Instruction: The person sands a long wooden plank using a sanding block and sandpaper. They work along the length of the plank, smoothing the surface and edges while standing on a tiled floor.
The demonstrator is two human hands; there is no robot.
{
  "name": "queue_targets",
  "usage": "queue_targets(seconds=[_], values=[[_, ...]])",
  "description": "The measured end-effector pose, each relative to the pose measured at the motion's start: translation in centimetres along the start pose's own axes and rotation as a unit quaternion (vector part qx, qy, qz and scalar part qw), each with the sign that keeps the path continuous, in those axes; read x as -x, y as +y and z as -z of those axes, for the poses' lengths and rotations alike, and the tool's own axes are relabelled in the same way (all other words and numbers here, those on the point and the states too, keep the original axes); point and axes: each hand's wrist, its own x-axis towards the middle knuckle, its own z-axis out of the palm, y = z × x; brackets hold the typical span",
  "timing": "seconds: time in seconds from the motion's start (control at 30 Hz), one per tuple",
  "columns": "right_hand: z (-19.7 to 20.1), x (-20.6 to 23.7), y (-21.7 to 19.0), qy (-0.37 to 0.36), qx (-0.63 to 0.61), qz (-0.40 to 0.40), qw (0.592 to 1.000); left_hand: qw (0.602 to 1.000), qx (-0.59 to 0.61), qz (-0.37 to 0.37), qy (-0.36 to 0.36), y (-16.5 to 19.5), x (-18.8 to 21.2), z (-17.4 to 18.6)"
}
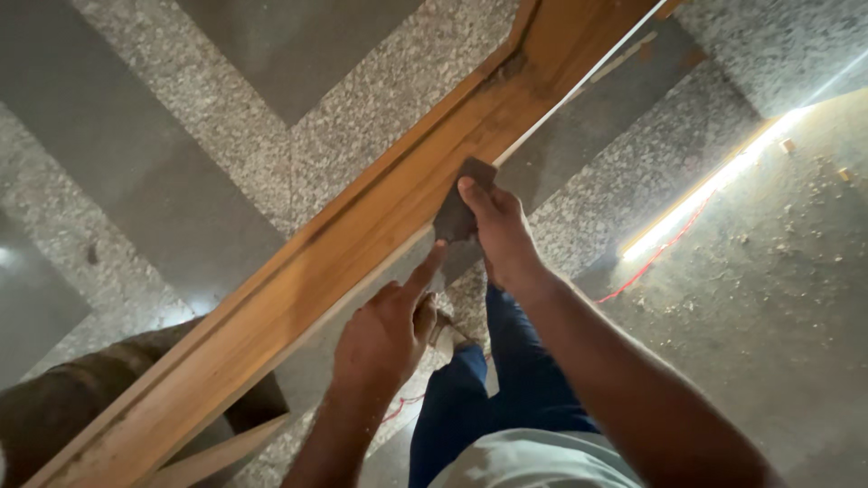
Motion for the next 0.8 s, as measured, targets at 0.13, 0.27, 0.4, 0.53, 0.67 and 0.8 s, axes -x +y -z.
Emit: queue_targets(seconds=[0.13, 0.27, 0.4, 0.53, 0.67, 0.8], values=[[0.3, -0.2, -0.5, 0.004, -0.005, 0.0, 1.0, 1.0, 0.009, 0.0, 0.013, 0.5, -0.5, -0.3], [0.7, -0.6, -0.4, 0.013, 0.002, -0.012, 1.0, 1.0, 0.005, 0.017, -0.015, 0.9, -0.5, -0.4], [0.8, -0.7, -0.3, 0.054, 0.085, -0.004, 0.995, 0.999, 0.002, 0.032, -0.042, 0.9, -0.3, -0.6], [1.1, -0.4, -0.5, 0.046, 0.057, -0.028, 0.997, 0.999, 0.005, 0.035, -0.012, 1.3, -0.2, -1.5], [1.4, -0.1, -0.8, 0.014, 0.077, -0.017, 0.997, 0.998, 0.023, 0.056, -0.017, 2.3, -0.1, -2.6], [1.4, -0.1, -0.9, 0.037, 0.111, 0.064, 0.991, 0.993, 0.062, 0.096, -0.038, 3.5, -0.1, -3.7]])
